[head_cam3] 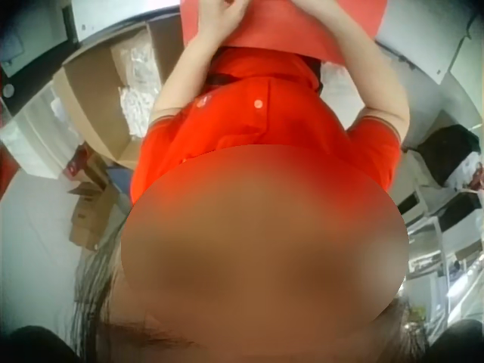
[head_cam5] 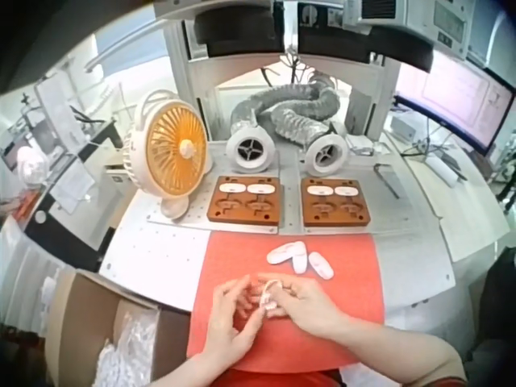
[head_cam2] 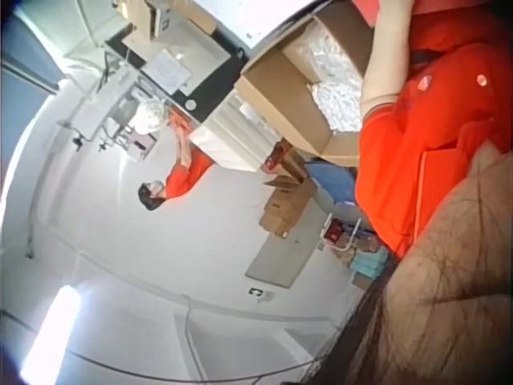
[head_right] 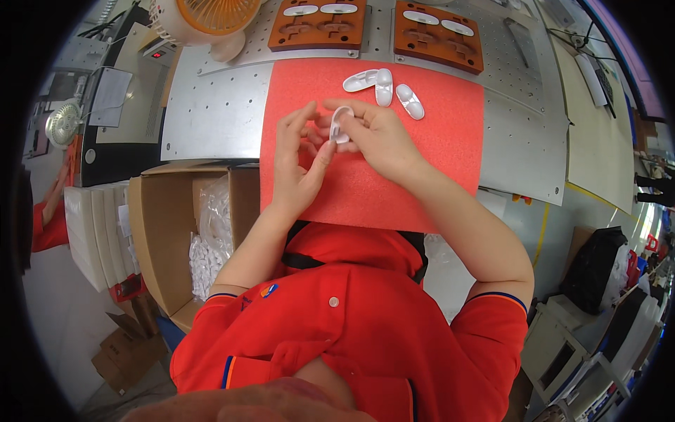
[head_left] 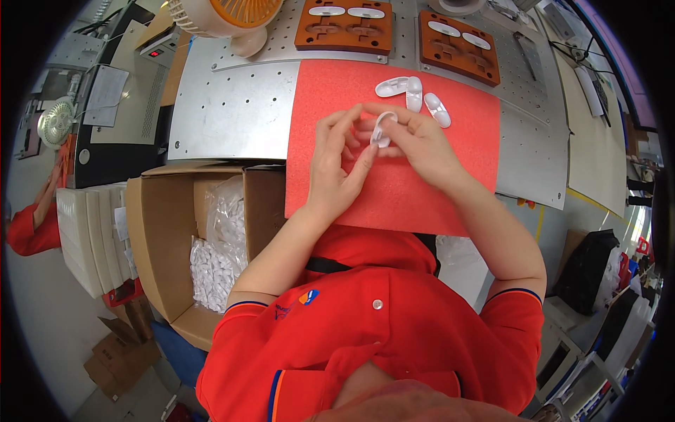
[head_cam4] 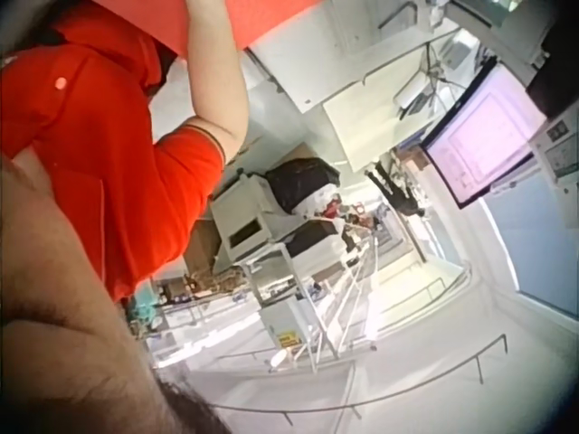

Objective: Assembling and inspecting small white plastic components on an electronics production floor.

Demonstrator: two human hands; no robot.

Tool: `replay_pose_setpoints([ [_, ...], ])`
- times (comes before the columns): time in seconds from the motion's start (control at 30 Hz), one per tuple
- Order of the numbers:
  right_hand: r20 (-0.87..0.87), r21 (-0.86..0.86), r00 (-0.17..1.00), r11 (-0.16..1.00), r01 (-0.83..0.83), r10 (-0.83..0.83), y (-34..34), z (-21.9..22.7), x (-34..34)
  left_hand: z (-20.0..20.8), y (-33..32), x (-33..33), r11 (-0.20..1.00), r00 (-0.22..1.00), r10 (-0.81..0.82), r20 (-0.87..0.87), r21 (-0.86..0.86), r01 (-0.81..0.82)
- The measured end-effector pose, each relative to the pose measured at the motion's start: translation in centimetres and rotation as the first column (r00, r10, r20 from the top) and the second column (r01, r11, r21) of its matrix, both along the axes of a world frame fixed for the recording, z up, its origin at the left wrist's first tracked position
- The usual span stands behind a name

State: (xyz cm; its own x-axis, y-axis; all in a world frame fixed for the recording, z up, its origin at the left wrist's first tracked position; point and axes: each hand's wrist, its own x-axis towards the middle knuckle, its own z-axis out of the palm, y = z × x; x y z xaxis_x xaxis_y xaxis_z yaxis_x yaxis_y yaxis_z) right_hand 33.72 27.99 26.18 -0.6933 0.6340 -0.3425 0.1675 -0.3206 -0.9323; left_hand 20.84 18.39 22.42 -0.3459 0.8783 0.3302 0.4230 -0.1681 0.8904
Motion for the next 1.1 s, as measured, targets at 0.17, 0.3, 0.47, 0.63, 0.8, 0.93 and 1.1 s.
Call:
replay_pose_setpoints([
  [0.17,-0.115,-0.013,0.992,0.999,0.044,-0.045,-0.9,-1.4,-0.3,0.4,0.5,0.7,0.997,0.992,0.066,-0.103,0.036,-0.063],
  [0.3,-0.134,-0.072,0.982,0.99,0.123,-0.132,-1.3,-0.6,-0.6,0.0,0.7,0.1,0.997,0.997,0.067,-0.032,0.04,-0.065],
  [0.47,-0.04,-0.091,0.988,0.986,0.143,-0.147,-0.6,-0.8,-0.2,-0.7,0.9,-0.3,0.993,0.998,0.045,-0.039,0.111,-0.04],
  [0.63,-0.061,-0.046,0.992,0.993,0.109,-0.112,-0.7,-0.8,0.1,-0.4,0.9,-0.4,0.995,1.0,0.005,-0.007,0.104,-0.005],
  [0.8,-0.097,-0.161,0.989,0.983,0.092,-0.108,-0.1,-0.5,0.5,-0.4,0.7,-0.6,0.997,0.91,-0.024,0.414,-0.059,0.054],
  [0.93,-0.077,-0.099,0.994,0.992,0.073,-0.08,-0.1,-0.8,0.5,-0.2,0.7,-0.7,0.993,0.884,-0.001,0.468,-0.101,0.055],
  [1.1,0.053,-0.035,0.998,0.999,-0.015,0.017,0.5,-0.2,0.5,-0.5,0.4,-0.6,0.997,0.868,0.015,0.496,-0.068,0.021],
])
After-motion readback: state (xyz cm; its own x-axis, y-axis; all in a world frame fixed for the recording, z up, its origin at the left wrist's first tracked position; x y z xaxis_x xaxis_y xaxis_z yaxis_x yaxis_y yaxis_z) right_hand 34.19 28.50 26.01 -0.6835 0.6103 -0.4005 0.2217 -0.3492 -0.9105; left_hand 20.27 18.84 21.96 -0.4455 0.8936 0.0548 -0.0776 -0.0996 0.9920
